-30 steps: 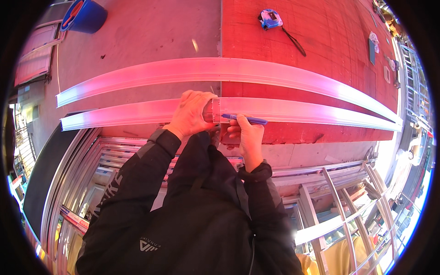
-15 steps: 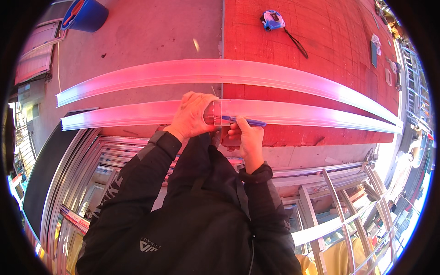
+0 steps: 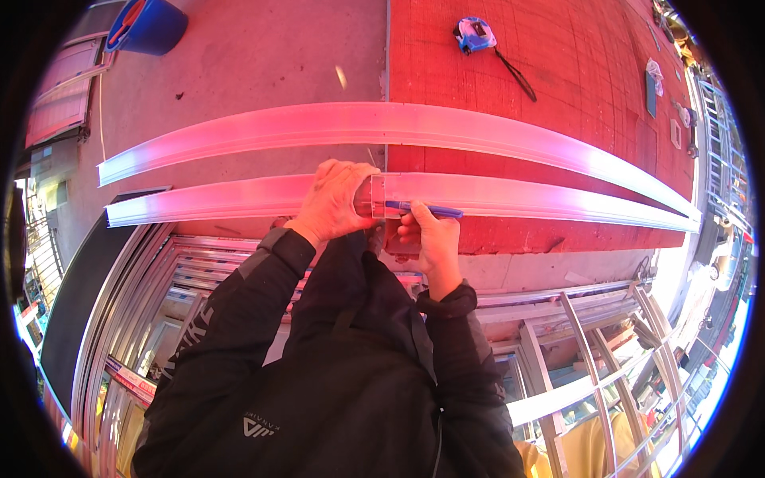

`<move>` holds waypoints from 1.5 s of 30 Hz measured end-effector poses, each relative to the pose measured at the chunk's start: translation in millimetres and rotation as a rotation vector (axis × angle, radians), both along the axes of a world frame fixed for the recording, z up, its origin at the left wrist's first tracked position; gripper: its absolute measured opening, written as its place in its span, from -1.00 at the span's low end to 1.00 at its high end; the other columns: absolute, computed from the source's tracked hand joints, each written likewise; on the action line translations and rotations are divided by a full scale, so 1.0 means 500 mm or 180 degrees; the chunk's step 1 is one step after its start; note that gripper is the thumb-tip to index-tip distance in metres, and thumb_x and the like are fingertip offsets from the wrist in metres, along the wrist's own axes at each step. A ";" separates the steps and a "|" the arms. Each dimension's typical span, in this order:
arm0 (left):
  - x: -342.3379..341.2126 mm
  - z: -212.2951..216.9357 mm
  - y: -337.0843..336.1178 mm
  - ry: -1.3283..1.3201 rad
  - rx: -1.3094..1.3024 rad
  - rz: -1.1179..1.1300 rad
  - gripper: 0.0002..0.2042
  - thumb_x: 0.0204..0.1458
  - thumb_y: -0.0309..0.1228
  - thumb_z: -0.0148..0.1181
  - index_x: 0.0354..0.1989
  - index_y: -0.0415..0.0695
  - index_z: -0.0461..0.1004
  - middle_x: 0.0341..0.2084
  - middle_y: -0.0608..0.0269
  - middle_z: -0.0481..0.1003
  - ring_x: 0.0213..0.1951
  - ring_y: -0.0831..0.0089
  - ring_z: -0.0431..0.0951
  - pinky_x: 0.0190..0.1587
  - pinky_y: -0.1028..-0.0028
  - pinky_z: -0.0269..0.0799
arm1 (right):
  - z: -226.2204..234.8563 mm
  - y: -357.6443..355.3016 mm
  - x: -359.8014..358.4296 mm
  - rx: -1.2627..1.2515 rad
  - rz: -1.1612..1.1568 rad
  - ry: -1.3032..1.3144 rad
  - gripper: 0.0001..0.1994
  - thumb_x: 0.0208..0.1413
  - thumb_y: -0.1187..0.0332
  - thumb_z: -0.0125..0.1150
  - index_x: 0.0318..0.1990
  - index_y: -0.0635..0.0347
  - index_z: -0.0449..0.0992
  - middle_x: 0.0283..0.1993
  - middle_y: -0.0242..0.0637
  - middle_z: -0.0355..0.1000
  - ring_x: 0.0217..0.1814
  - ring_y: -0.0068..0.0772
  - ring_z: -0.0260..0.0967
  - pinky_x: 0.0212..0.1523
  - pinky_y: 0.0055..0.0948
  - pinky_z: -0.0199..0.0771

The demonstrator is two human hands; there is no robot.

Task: The person walks through a workshop, picks up a small metal profile and a pen, then returns to a red workbench. They place the small profile against a long metal bar and mark multiple points along the bar using the pen.

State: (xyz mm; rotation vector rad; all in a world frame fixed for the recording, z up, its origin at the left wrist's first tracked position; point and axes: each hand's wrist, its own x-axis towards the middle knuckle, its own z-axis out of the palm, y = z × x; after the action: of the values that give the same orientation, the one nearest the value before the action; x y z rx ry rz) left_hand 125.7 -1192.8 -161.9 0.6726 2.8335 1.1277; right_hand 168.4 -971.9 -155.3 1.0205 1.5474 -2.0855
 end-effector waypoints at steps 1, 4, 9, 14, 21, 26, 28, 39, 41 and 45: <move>0.001 -0.001 0.000 0.0022 0.0007 0.0011 -0.27 -0.36 -0.20 0.56 0.11 -0.04 0.42 0.01 0.26 0.52 0.10 0.26 0.49 0.28 0.21 0.19 | 0.001 0.000 0.000 -0.0021 0.0016 0.0030 -0.79 0.24 0.27 0.35 -0.21 0.27 0.59 -0.42 -0.25 0.57 -0.50 -0.39 0.55 -0.55 -0.44 0.57; 0.001 -0.004 0.000 0.0053 0.0044 0.0014 -0.27 -0.36 -0.21 0.56 0.11 -0.04 0.42 0.01 0.26 0.52 0.10 0.26 0.49 0.28 0.21 0.18 | 0.002 0.000 0.002 0.0009 0.0058 0.0076 -0.79 0.24 0.28 0.34 -0.19 0.27 0.59 -0.41 -0.25 0.57 -0.50 -0.40 0.55 -0.54 -0.45 0.57; 0.002 -0.005 0.001 0.0057 0.0061 0.0029 -0.28 -0.35 -0.21 0.55 0.11 -0.04 0.42 0.01 0.26 0.52 0.11 0.26 0.48 0.29 0.21 0.18 | 0.001 0.000 0.006 0.0138 0.0164 0.0199 -0.79 0.25 0.29 0.34 -0.16 0.28 0.58 -0.39 -0.24 0.58 -0.49 -0.42 0.55 -0.54 -0.48 0.55; 0.001 -0.001 0.001 0.0012 0.0051 0.0026 -0.30 -0.32 -0.19 0.54 0.10 -0.04 0.43 0.00 0.26 0.52 0.10 0.27 0.48 0.28 0.22 0.19 | 0.002 -0.004 0.008 0.0152 0.0085 0.0266 -0.80 0.26 0.31 0.32 -0.15 0.29 0.58 -0.37 -0.21 0.59 -0.49 -0.41 0.55 -0.55 -0.49 0.53; 0.002 -0.002 0.000 0.0006 0.0041 0.0030 -0.30 -0.32 -0.18 0.54 0.10 -0.03 0.43 0.00 0.26 0.52 0.10 0.27 0.48 0.28 0.22 0.18 | 0.010 -0.007 0.011 0.0001 -0.0287 0.0371 -0.84 0.26 0.39 0.25 -0.15 0.32 0.58 -0.34 -0.15 0.61 -0.50 -0.41 0.56 -0.58 -0.49 0.51; 0.002 -0.007 0.001 0.0100 0.0050 0.0050 -0.29 -0.32 -0.18 0.54 0.11 -0.04 0.43 0.01 0.26 0.53 0.11 0.27 0.49 0.29 0.22 0.18 | 0.005 -0.009 0.006 0.0043 -0.0193 0.0285 -0.83 0.25 0.40 0.26 -0.15 0.35 0.59 -0.34 -0.12 0.62 -0.48 -0.39 0.58 -0.59 -0.50 0.51; 0.002 -0.007 0.001 0.0077 0.0044 0.0042 -0.29 -0.32 -0.18 0.54 0.11 -0.04 0.43 0.00 0.26 0.53 0.11 0.27 0.49 0.29 0.22 0.18 | 0.004 -0.008 0.005 0.0067 -0.0169 0.0252 -0.83 0.24 0.40 0.28 -0.15 0.36 0.59 -0.33 -0.11 0.62 -0.48 -0.38 0.58 -0.59 -0.50 0.51; -0.001 0.000 -0.001 0.0030 0.0040 0.0016 -0.31 -0.32 -0.17 0.55 0.09 -0.04 0.44 -0.01 0.27 0.53 0.09 0.27 0.50 0.26 0.22 0.20 | 0.005 0.000 0.002 0.0048 0.0013 0.0175 -0.82 0.23 0.39 0.31 -0.14 0.33 0.61 -0.31 -0.14 0.63 -0.44 -0.38 0.59 -0.54 -0.49 0.52; 0.000 0.000 0.000 0.0041 0.0046 0.0027 -0.31 -0.32 -0.17 0.54 0.09 -0.04 0.44 -0.01 0.27 0.54 0.09 0.28 0.50 0.26 0.23 0.20 | 0.004 0.001 0.001 0.0037 0.0053 0.0207 -0.82 0.23 0.39 0.32 -0.14 0.34 0.61 -0.31 -0.14 0.63 -0.44 -0.37 0.59 -0.54 -0.49 0.52; 0.001 0.000 0.000 0.0085 0.0074 0.0059 -0.32 -0.31 -0.17 0.54 0.08 -0.03 0.45 -0.01 0.27 0.54 0.09 0.28 0.50 0.27 0.23 0.20 | 0.003 0.005 -0.001 0.0041 0.0100 0.0162 -0.81 0.23 0.38 0.33 -0.12 0.34 0.61 -0.31 -0.14 0.63 -0.43 -0.37 0.60 -0.54 -0.49 0.53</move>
State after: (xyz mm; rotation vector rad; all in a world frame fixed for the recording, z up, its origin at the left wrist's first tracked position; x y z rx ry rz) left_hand 126.3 -1192.7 -161.9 0.6693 2.8588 1.1648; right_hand 168.0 -969.4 -153.7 0.9485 1.5926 -2.0982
